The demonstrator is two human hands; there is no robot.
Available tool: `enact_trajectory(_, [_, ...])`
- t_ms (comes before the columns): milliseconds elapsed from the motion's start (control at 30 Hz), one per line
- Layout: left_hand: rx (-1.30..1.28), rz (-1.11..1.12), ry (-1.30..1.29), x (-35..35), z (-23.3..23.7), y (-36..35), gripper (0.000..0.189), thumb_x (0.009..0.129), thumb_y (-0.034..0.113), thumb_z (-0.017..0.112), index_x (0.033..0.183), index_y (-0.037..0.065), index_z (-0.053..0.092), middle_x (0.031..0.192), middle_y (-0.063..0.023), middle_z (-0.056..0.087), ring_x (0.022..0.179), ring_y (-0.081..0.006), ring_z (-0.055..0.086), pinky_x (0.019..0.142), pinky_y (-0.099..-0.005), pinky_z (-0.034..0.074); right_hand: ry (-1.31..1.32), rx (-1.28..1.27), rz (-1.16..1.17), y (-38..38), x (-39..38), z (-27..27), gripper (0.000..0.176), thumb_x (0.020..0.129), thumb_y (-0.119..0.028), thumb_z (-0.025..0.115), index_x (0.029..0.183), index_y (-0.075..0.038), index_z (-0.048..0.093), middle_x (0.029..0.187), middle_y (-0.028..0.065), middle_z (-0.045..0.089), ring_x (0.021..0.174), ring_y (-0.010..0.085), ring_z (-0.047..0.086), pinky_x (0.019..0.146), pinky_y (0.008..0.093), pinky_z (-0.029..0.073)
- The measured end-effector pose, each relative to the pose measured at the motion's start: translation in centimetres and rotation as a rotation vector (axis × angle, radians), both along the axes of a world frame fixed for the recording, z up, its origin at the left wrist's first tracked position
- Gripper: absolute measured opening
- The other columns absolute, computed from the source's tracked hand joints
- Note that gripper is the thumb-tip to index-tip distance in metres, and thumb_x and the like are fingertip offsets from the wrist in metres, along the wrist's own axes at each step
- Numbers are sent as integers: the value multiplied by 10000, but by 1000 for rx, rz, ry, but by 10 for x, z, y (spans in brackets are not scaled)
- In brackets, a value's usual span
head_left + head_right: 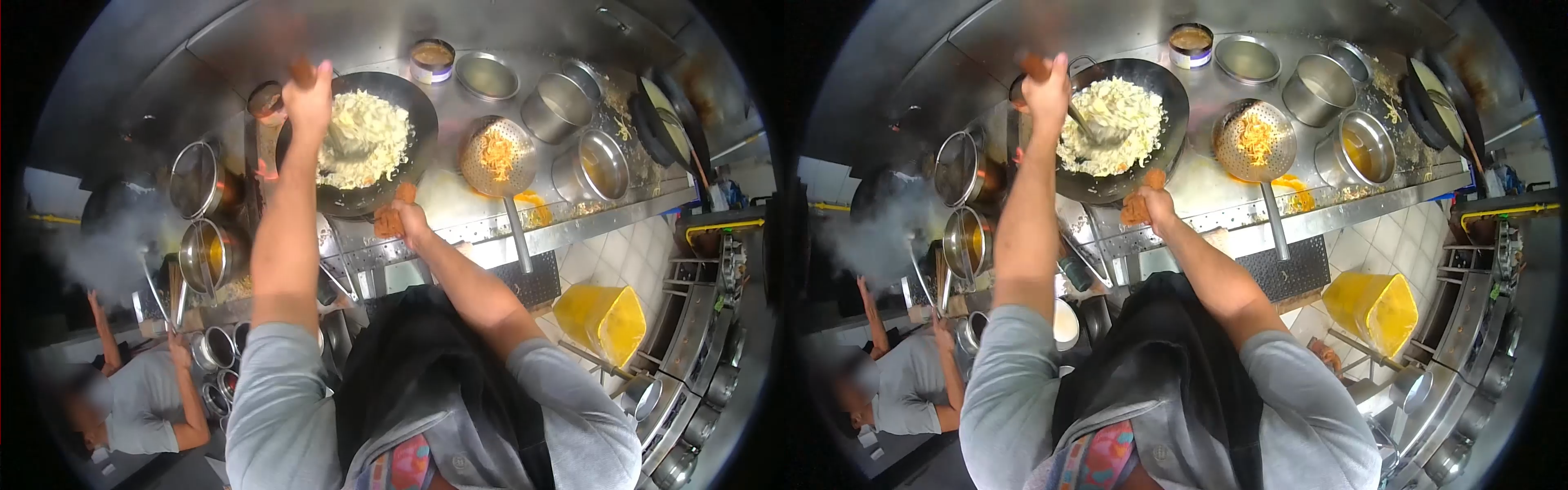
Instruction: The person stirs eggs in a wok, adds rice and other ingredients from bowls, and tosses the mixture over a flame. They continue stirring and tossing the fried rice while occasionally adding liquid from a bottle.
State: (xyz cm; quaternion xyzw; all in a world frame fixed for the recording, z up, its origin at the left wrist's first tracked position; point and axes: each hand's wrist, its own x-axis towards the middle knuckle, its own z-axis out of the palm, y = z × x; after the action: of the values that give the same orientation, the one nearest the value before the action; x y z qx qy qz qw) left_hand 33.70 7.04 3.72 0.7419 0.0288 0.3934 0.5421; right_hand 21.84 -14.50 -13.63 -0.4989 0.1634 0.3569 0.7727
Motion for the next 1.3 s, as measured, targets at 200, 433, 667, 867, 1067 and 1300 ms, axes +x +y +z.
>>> enact_trajectory(200, [-362, -54, -235, -46, 94, -46, 318, 950, 182, 680, 717, 74, 493, 528, 20, 451, 414, -100, 427, 405, -280, 358, 20, 30, 7, -7, -11, 3, 246, 875, -175, 568, 958, 34, 670, 805, 133, 697, 528, 185, 600, 388, 287, 396])
enact_trajectory(433, [-489, -26, -64, -40, 95, -30, 316, 939, 162, 682, 697, 58, 508, 553, -20, 508, 443, -112, 474, 426, -289, 394, 35, -40, -13, -5, -2, 7, 208, 856, -181, 591, 953, 0, 624, 795, 117, 680, 538, 192, 605, 382, 297, 388])
enact_trajectory(667, [-170, 23, -115, -25, 19, -30, 293, 955, 82, 634, 719, 57, 461, 535, -24, 447, 408, -127, 415, 405, -307, 383, 43, -28, 11, -9, -14, 29, 209, 867, -203, 601, 928, -4, 626, 790, 112, 670, 511, 181, 577, 377, 293, 354])
enact_trajectory(867, [-468, -97, -299, -55, 75, -71, 287, 943, 122, 654, 706, 33, 518, 543, -14, 515, 458, -109, 487, 445, -274, 387, 16, -45, 4, -8, -12, 13, 230, 874, -215, 596, 961, -4, 624, 846, 118, 694, 543, 185, 598, 381, 291, 358])
enact_trajectory(1067, [-243, 57, -132, -35, 63, -52, 284, 965, 96, 614, 737, 62, 447, 535, -23, 455, 406, -116, 419, 402, -312, 400, 45, -18, 42, -11, -10, 17, 279, 889, -212, 572, 1011, 31, 636, 848, 143, 701, 561, 194, 615, 380, 286, 362])
enact_trajectory(1300, [-324, 134, -185, -19, 30, -34, 285, 956, 121, 630, 713, 62, 492, 543, -9, 482, 424, -119, 451, 407, -299, 385, 18, -86, 38, -7, -1, 3, 281, 899, -206, 540, 981, 39, 649, 844, 136, 708, 581, 187, 634, 384, 277, 373])
